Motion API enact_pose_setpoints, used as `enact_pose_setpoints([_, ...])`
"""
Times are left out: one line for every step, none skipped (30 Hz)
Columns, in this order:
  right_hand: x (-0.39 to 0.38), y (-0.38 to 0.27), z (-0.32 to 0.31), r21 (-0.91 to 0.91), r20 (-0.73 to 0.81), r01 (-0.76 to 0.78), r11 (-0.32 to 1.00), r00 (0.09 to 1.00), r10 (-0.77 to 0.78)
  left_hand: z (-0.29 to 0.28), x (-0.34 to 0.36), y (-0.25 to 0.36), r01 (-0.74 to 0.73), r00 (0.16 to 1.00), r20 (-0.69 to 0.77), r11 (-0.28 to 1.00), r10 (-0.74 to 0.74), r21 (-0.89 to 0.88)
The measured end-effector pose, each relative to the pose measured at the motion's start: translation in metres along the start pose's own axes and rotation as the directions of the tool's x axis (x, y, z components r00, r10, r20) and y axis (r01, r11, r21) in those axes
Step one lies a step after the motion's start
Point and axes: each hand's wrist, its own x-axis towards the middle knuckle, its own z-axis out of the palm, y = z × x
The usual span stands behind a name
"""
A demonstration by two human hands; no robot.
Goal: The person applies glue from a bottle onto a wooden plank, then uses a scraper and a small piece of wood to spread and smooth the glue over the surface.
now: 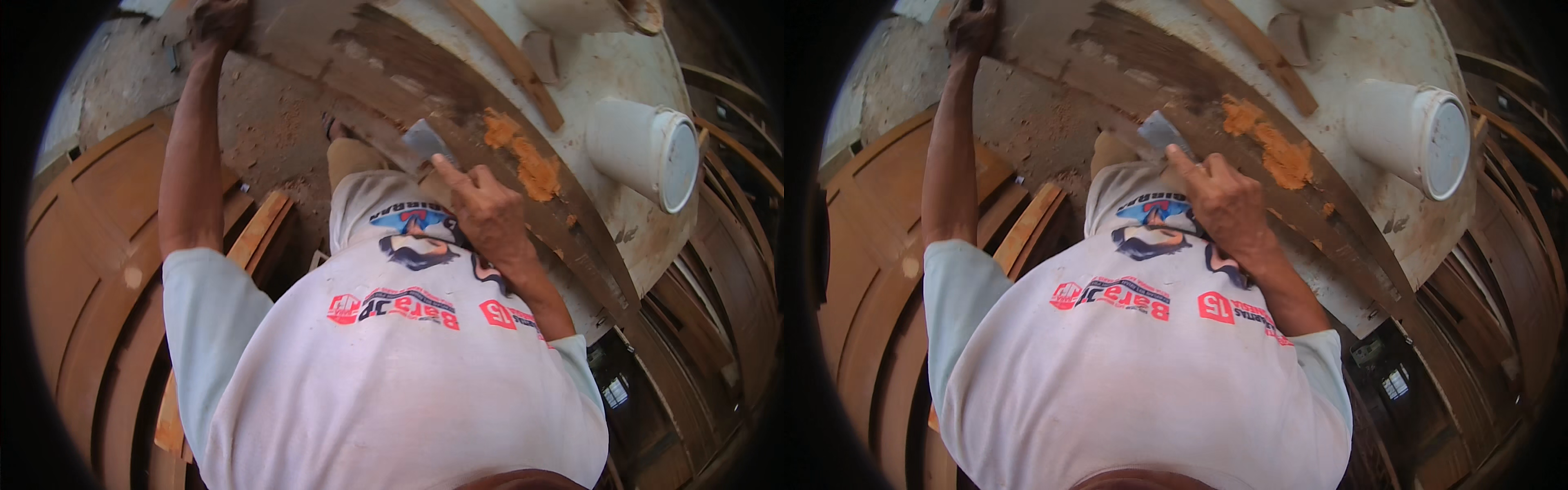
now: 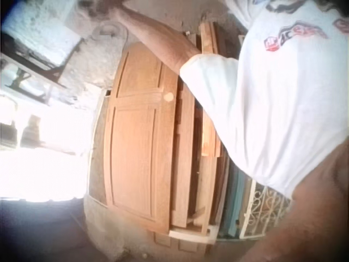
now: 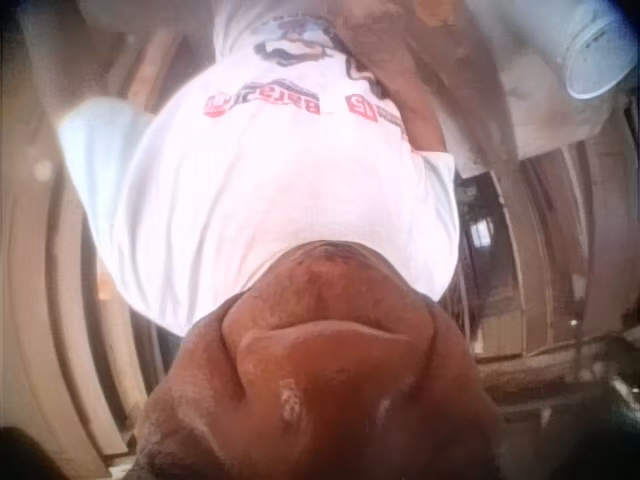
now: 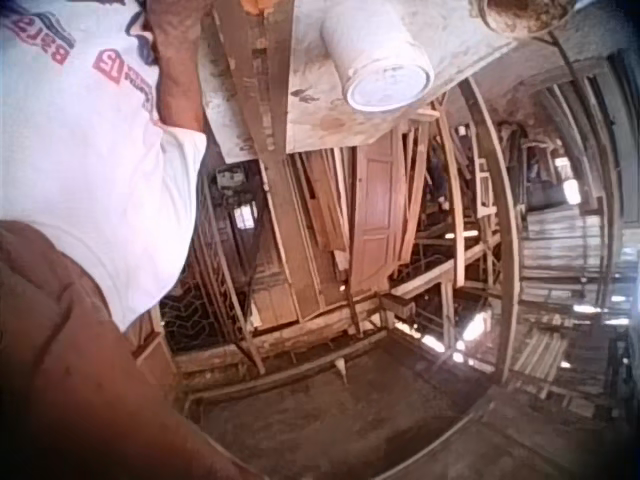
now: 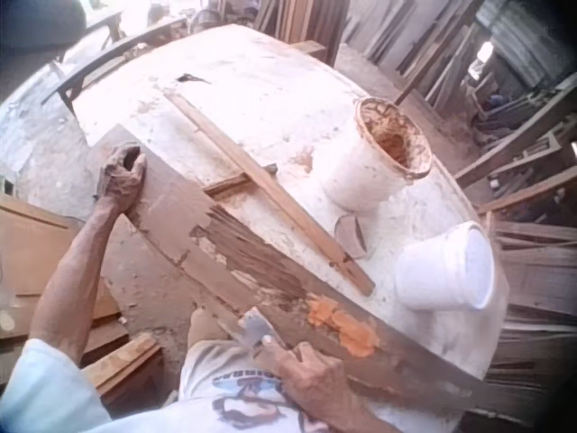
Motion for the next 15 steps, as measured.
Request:
enact_pose_setpoints([0.01, 0.003, 0.003, 0.011, -0.023, 0.021, 1.0, 1.0, -0.021, 0.013, 0.01, -0.008, -0.059, 0.998, -0.025, 0.998, 0.06, 0.01])
enact_pose_setpoints([0.01, 0.005, 0.001, 0.003, -0.048, -0.017, 1.0, 0.999, 0.017, 0.014, 0.008, 0.012, 0.031, 1.0, 0.002, 0.999, -0.031, -0.022])
enact_pose_setpoints([0.006, 0.008, -0.006, 0.016, -0.059, -0.04, 0.999, 0.997, 0.041, 0.018, 0.013, 0.015, 0.025, 0.999, 0.041, 0.999, -0.024, -0.04])
enact_pose_setpoints([0.002, 0.01, -0.015, 0.022, -0.075, -0.038, 0.999, 0.996, 0.04, 0.021, 0.015, 0.0, 0.016, 0.999, 0.042, 0.991, -0.01, -0.134])
enact_pose_setpoints([-0.003, 0.01, -0.027, 0.001, -0.045, -0.04, 0.999, 0.998, 0.04, 0.019, 0.011, -0.004, -0.007, 1.0, 0.013, 0.998, 0.008, -0.065])
enact_pose_setpoints([-0.009, 0.009, -0.036, -0.008, -0.03, -0.041, 0.999, 0.999, 0.041, 0.015, 0.01, 0.003, 0.045, 0.998, 0.047, 0.998, -0.042, -0.055])
enact_pose_setpoints([-0.014, 0.009, -0.04, 0.023, 0.0, -0.054, 0.998, 0.999, 0.054, 0.019, 0.006, -0.006, 0.047, 0.999, 0.027, 0.998, -0.046, -0.05])
enact_pose_setpoints([-0.016, 0.01, -0.038, 0.014, 0.022, -0.061, 0.998, 0.998, 0.061, 0.018, 0.007, -0.005, 0.036, 0.999, 0.029, 0.998, -0.034, -0.055])
enact_pose_setpoints([-0.015, 0.014, -0.029, 0.004, 0.025, -0.059, 0.998, 0.998, 0.059, 0.019, 0.006, -0.003, 0.008, 1.0, 0.019, 0.999, -0.008, -0.045])
enact_pose_setpoints([-0.01, 0.015, -0.017, 0.006, 0.037, -0.053, 0.999, 0.998, 0.053, 0.017, 0.008, -0.004, 0.008, 1.0, 0.023, 0.998, -0.007, -0.056])
enact_pose_setpoints([-0.004, 0.014, -0.004, 0.003, -0.02, -0.019, 1.0, 1.0, 0.019, 0.018, 0.008, -0.004, 0.009, 0.999, 0.033, 0.997, -0.006, -0.073])
enact_pose_setpoints([0.005, 0.014, 0.01, -0.004, -0.074, 0.019, 1.0, 0.997, -0.019, 0.018, 0.007, -0.005, 0.014, 0.999, 0.041, 0.996, -0.01, -0.089])
enact_pose_setpoints([0.014, 0.012, 0.014, -0.017, -0.135, 0.063, 0.998, 0.989, -0.065, 0.02, 0.008, -0.005, -0.006, 1.0, 0.017, 0.996, 0.008, -0.093])
enact_pose_setpoints([0.014, 0.01, 0.012, 0.002, -0.14, 0.059, 0.998, 0.988, -0.058, 0.02, 0.009, -0.006, -0.021, 1.0, 0.014, 0.997, 0.022, -0.071])
enact_pose_setpoints([0.011, 0.007, 0.006, 0.021, -0.143, 0.059, 0.998, 0.988, -0.055, 0.02, 0.009, -0.008, -0.032, 0.999, 0.008, 0.998, 0.032, -0.048])
